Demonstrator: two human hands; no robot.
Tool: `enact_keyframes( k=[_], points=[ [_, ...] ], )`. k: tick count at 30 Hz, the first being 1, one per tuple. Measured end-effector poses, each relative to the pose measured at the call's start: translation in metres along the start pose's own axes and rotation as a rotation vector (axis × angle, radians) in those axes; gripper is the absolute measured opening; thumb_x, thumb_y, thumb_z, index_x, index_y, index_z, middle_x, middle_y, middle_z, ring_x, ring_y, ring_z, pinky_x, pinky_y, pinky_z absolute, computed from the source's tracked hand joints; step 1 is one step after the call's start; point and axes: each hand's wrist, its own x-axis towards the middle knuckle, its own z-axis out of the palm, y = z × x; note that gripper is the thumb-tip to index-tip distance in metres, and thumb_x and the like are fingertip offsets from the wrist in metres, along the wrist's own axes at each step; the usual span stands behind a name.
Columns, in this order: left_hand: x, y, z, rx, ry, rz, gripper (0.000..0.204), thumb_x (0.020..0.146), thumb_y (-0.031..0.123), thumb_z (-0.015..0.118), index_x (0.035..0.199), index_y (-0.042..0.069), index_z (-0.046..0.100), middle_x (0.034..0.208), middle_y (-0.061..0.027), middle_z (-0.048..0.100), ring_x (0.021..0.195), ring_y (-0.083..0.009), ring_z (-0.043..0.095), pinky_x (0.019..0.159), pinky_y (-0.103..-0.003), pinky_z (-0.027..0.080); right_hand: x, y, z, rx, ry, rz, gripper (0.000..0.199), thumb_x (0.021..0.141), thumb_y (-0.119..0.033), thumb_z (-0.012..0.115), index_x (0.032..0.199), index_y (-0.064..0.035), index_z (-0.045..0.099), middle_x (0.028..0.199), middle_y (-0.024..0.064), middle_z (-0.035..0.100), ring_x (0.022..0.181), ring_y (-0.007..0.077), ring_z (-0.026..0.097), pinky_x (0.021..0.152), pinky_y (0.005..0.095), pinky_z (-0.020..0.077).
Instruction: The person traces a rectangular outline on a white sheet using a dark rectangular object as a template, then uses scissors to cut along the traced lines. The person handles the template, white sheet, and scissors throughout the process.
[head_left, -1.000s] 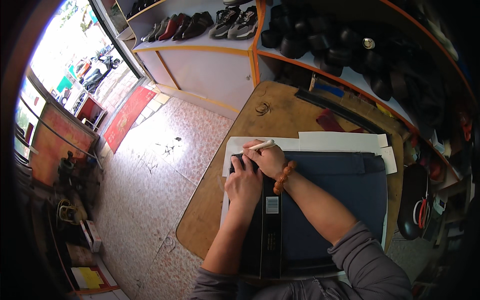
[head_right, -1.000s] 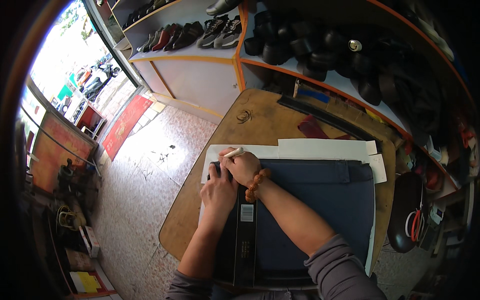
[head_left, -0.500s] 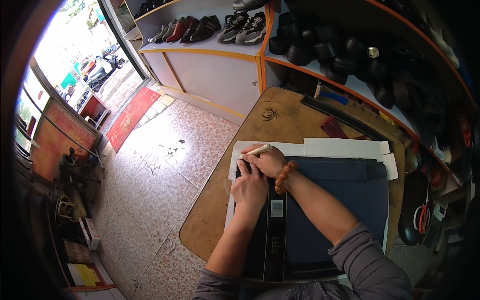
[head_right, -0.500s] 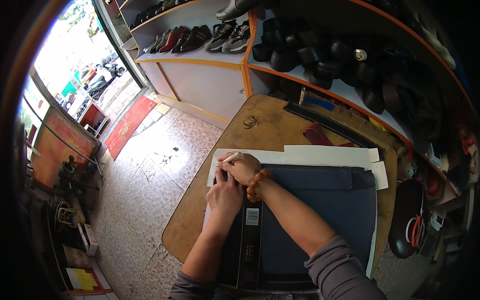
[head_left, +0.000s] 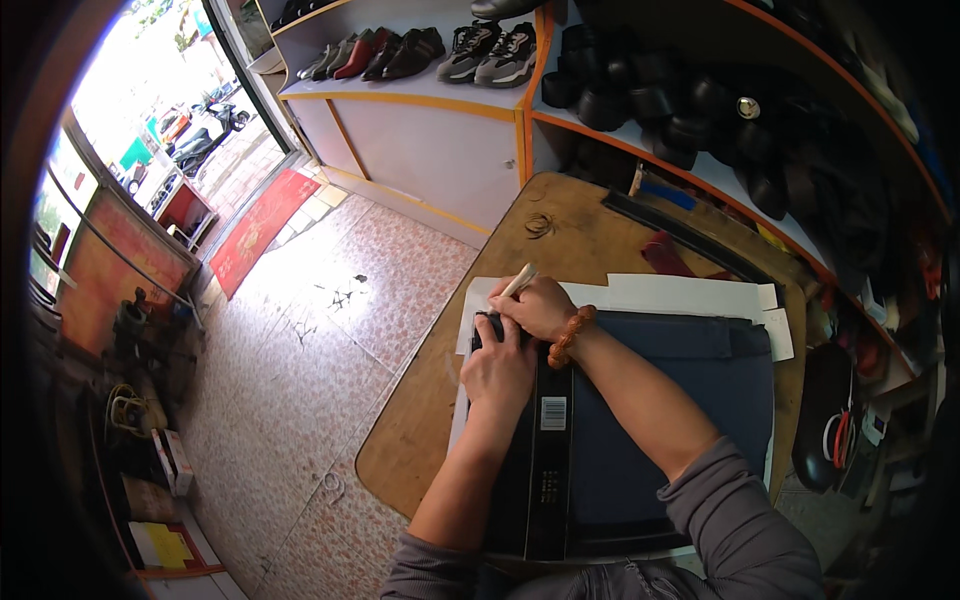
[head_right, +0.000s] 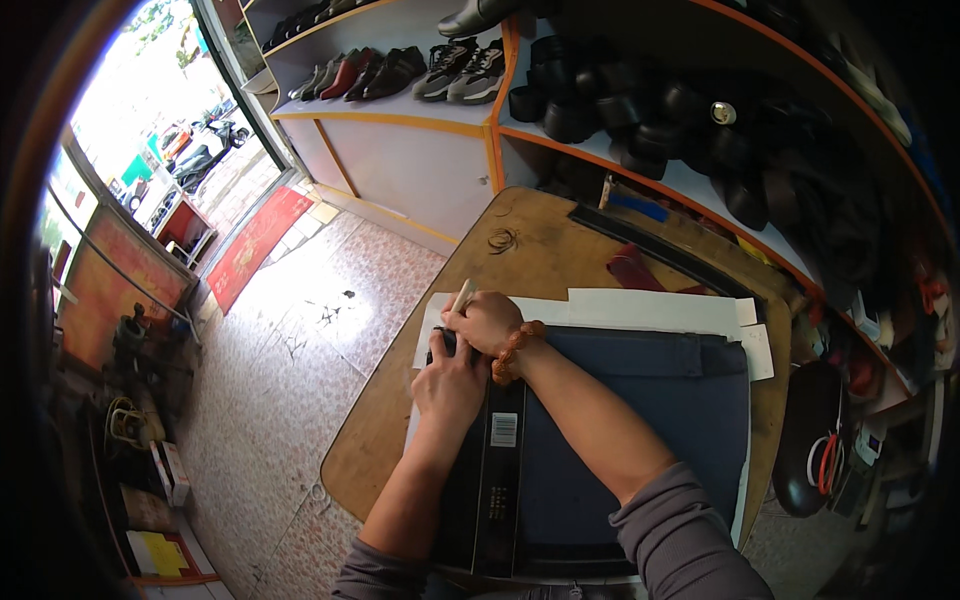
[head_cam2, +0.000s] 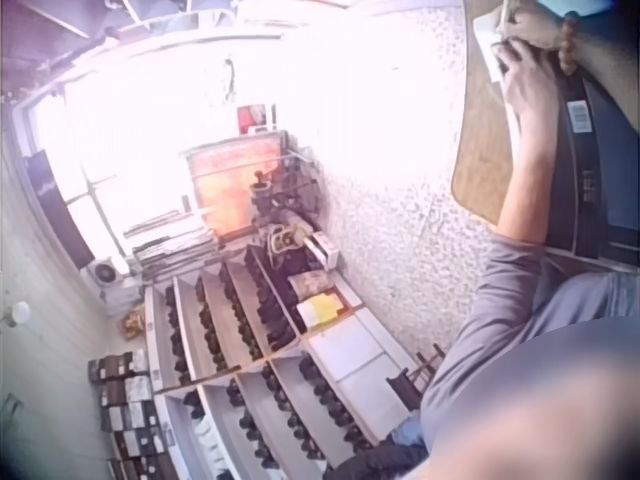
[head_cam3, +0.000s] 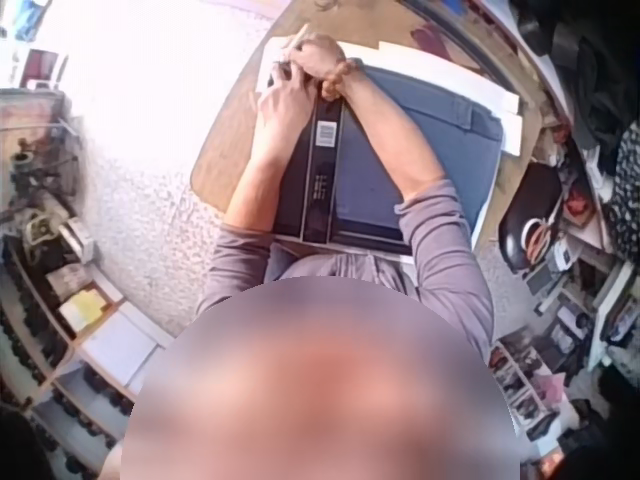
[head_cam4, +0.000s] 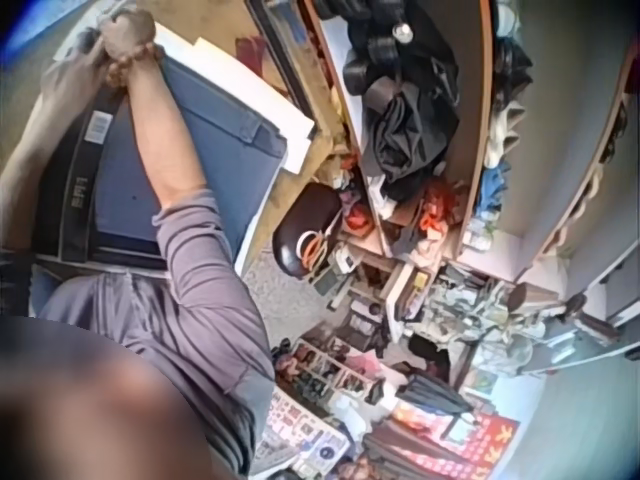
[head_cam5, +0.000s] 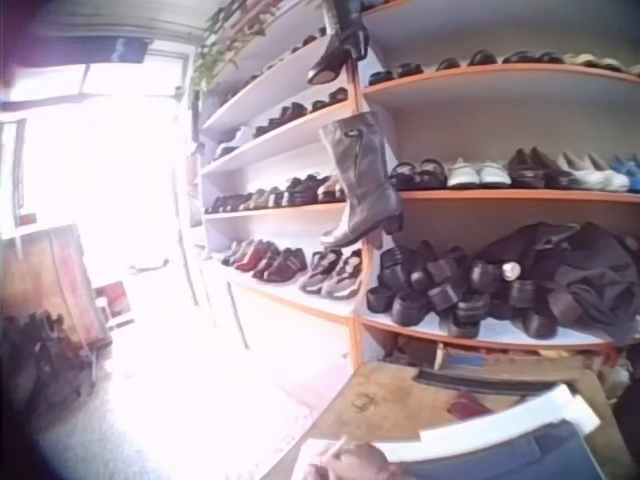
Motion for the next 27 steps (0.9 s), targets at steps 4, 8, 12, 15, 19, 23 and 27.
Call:
enact_keyframes(
  k=[4,8,12,15,19,23,27],
  points=[
    [0.001,0.001,-0.002,0.017,-0.025,-0.009,0.055,0.087,0.042,0.060,0.134,0.016,0.049,0.124,-0.0165,0.052,0.066,-0.0317,0.067,0.053,-0.041,0.054,-0.002,0.001,-0.004,0.057,-0.016,-0.046,0.021,0.091,-0.022,0.061,0.094,-0.0019,0.068,0.080,0.0068,0.069,0.073,0.0149,0.064,0.070,0.0295,0.0508],
    [0.002,-0.001,-0.002,0.034,-0.045,0.017,0.061,0.088,0.046,0.059,0.138,0.014,0.046,0.129,-0.0211,0.050,0.063,-0.0304,0.067,0.051,-0.039,0.053,-0.001,0.004,-0.002,0.067,-0.015,-0.047,0.022,0.093,-0.022,0.061,0.095,-0.0013,0.067,0.080,0.0065,0.069,0.073,0.0145,0.064,0.070,0.0292,0.0506],
    [0.001,0.000,0.000,0.035,-0.003,-0.008,0.056,0.088,0.043,0.060,0.137,0.018,0.047,0.124,-0.0169,0.053,0.066,-0.0319,0.067,0.053,-0.041,0.054,0.002,0.008,0.000,0.122,-0.025,-0.040,0.022,0.094,-0.021,0.061,0.098,-0.0013,0.068,0.083,0.0073,0.069,0.076,0.0159,0.064,0.071,0.0296,0.0507],
    [0.001,0.000,0.001,0.023,0.001,-0.006,0.055,0.088,0.043,0.060,0.135,0.018,0.049,0.123,-0.0173,0.054,0.065,-0.0323,0.067,0.053,-0.041,0.054,0.002,0.011,0.002,0.066,0.005,-0.101,0.029,0.090,-0.034,0.060,0.099,-0.0085,0.070,0.090,0.0103,0.071,0.085,0.0276,0.067,0.077,0.0369,0.0517],
    [0.001,-0.001,0.002,-0.003,0.026,0.010,0.054,0.088,0.043,0.060,0.134,0.017,0.050,0.123,-0.0174,0.054,0.064,-0.0322,0.067,0.053,-0.041,0.054,0.005,0.011,0.001,0.020,-0.017,-0.128,0.028,0.089,-0.033,0.058,0.100,-0.0096,0.069,0.091,0.0103,0.070,0.086,0.0285,0.067,0.077,0.0379,0.0516],
    [0.001,-0.003,0.003,0.009,0.038,0.042,0.059,0.088,0.045,0.060,0.135,0.013,0.048,0.126,-0.0214,0.052,0.059,-0.0299,0.066,0.050,-0.039,0.053,0.006,0.007,-0.005,-0.008,-0.027,-0.132,0.025,0.087,-0.030,0.056,0.094,-0.0078,0.067,0.086,0.0128,0.069,0.083,0.0316,0.066,0.076,0.0393,0.0514],
    [0.001,-0.004,0.003,0.027,0.017,0.045,0.061,0.088,0.047,0.059,0.137,0.012,0.047,0.127,-0.0228,0.051,0.058,-0.0287,0.066,0.048,-0.038,0.052,0.004,0.005,-0.011,-0.034,-0.048,-0.120,0.021,0.090,-0.019,0.057,0.093,0.0000,0.064,0.080,0.0109,0.066,0.076,0.0213,0.064,0.072,0.0344,0.0503]
  ],
)
